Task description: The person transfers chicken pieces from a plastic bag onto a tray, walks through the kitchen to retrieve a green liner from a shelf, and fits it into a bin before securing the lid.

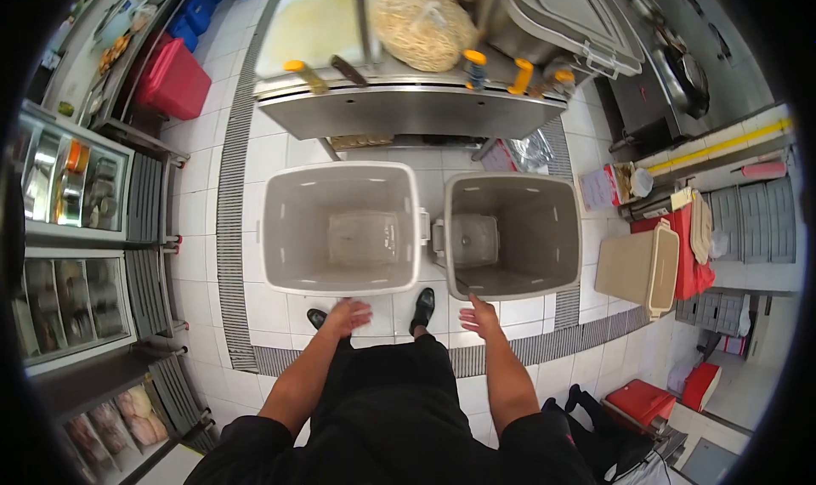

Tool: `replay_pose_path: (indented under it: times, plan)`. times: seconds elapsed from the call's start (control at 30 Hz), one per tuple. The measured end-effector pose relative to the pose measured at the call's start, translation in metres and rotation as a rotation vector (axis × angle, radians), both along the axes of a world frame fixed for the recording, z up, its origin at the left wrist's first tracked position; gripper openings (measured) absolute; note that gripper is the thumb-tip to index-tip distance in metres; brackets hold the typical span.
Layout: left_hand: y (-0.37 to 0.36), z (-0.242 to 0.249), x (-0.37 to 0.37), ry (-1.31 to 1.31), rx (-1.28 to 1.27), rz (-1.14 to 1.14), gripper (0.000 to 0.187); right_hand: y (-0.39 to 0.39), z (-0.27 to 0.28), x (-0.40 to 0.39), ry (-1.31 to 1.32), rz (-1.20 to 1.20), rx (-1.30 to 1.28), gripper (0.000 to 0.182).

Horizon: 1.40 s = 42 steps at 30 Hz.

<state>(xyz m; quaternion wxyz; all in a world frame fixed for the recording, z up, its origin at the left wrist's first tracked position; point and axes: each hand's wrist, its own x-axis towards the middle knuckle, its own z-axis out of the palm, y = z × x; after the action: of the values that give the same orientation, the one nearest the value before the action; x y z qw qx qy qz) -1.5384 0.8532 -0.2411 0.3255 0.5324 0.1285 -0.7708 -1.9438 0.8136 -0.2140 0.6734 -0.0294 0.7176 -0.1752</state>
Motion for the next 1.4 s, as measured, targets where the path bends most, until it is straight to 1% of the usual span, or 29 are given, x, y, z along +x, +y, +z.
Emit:
replay_pose_path:
  times: [0.07,0.1,0.13,0.2,0.23,0.27,0.3,0.33,0.4,0.47,0.53,0.57,0.67,0.7,0.77,0.8,0.87,0.93,0.97,1.0,1.03,1.07,1.1,1.13,1.2,1.3,1.33,1.37,1.4]
  plan:
    - [0.015,0.044,0.027,-0.198,-0.184,-0.507,0.053,0.006,0.026,0.025,0.153,0.379,0.006,0.038]
    - [0.028,0.041,0.050,-0.331,-0.252,-0.672,0.054,0.012,0.029,0.037,0.178,0.479,-0.007,0.033]
    - [0.043,0.043,0.079,-0.430,-0.366,-0.721,0.049,0.021,0.026,0.049,0.205,0.578,-0.023,0.029]
    - [0.072,0.045,0.138,-0.511,-0.313,-0.589,0.048,0.029,0.019,0.087,0.277,0.665,-0.004,0.027]
    - [0.088,0.045,0.170,-0.525,-0.325,-0.553,0.048,0.034,0.013,0.113,0.277,0.648,-0.005,0.026]
    - [0.102,0.046,0.207,-0.546,-0.269,-0.488,0.048,0.035,0.009,0.140,0.272,0.632,-0.009,0.025]
    - [0.112,0.049,0.246,-0.568,-0.211,-0.422,0.047,0.035,0.009,0.172,0.267,0.640,-0.051,0.024]
    - [0.122,0.059,0.284,-0.611,-0.192,-0.413,0.047,0.037,0.009,0.209,0.257,0.648,-0.088,0.023]
    - [0.135,0.079,0.348,-0.637,-0.132,-0.248,0.046,0.035,0.010,0.282,0.172,0.762,-0.175,0.018]
    - [0.130,0.095,0.394,-0.665,-0.139,-0.178,0.044,0.029,0.018,0.354,0.167,0.930,-0.325,0.015]
    - [0.107,0.108,0.423,-0.635,-0.192,-0.065,0.043,0.013,0.026,0.416,0.086,0.984,-0.410,0.013]
    - [0.091,0.115,0.431,-0.625,-0.227,-0.063,0.041,0.003,0.030,0.442,0.040,0.980,-0.411,0.015]
    - [0.040,0.135,0.449,-0.564,-0.335,-0.121,0.038,-0.026,0.052,0.506,0.007,0.972,-0.480,0.017]
    - [0.025,0.135,0.458,-0.541,-0.361,-0.153,0.039,-0.036,0.050,0.522,0.000,0.964,-0.494,0.017]
    - [-0.004,0.137,0.485,-0.516,-0.397,-0.242,0.040,-0.056,0.043,0.550,0.143,1.007,-0.638,0.018]
    - [-0.015,0.136,0.503,-0.538,-0.407,-0.267,0.040,-0.065,0.039,0.564,0.137,0.991,-0.652,0.018]
    - [-0.028,0.112,0.549,-0.684,-0.391,-0.333,0.039,-0.086,0.034,0.593,0.096,0.863,-0.635,0.019]
    - [-0.027,0.080,0.609,-0.844,-0.324,-0.403,0.040,-0.111,0.024,0.626,0.109,0.827,-0.643,0.018]
    - [-0.013,0.050,0.644,-0.957,-0.313,-0.411,0.038,-0.122,0.021,0.643,0.127,0.813,-0.624,0.019]
    - [0.003,0.017,0.685,-1.074,-0.259,-0.566,0.037,-0.139,0.021,0.661,0.122,0.819,-0.634,0.019]
    - [0.014,0.051,0.701,-1.166,-0.177,-0.594,0.037,-0.157,0.020,0.683,0.113,0.758,-0.658,0.019]
    - [0.031,0.031,0.738,-1.092,0.028,-0.725,0.033,-0.170,0.021,0.706,0.101,0.692,-0.673,0.020]
    - [0.034,0.040,0.760,-1.064,0.116,-0.725,0.027,-0.193,0.020,0.727,0.068,0.719,-0.681,0.022]
    - [0.041,0.049,0.775,-0.952,0.245,-0.487,0.021,-0.219,0.019,0.751,0.066,0.719,-0.688,0.022]
    - [0.046,0.065,0.799,-0.918,0.247,-0.203,0.022,-0.268,0.027,0.800,-0.046,0.793,-0.761,0.023]
    - [0.024,0.068,0.821,-0.817,0.344,0.030,0.024,-0.347,0.056,0.875,-0.075,0.892,-0.737,0.024]
    - [0.012,0.066,0.827,-0.783,0.380,0.085,0.023,-0.371,0.072,0.898,-0.134,0.913,-0.728,0.024]
    - [0.001,0.059,0.830,-0.724,0.357,0.119,0.026,-0.394,0.084,0.919,-0.193,0.930,-0.714,0.025]
    - [-0.007,0.048,0.832,-0.666,0.336,0.147,0.030,-0.418,0.091,0.938,-0.186,0.937,-0.714,0.025]
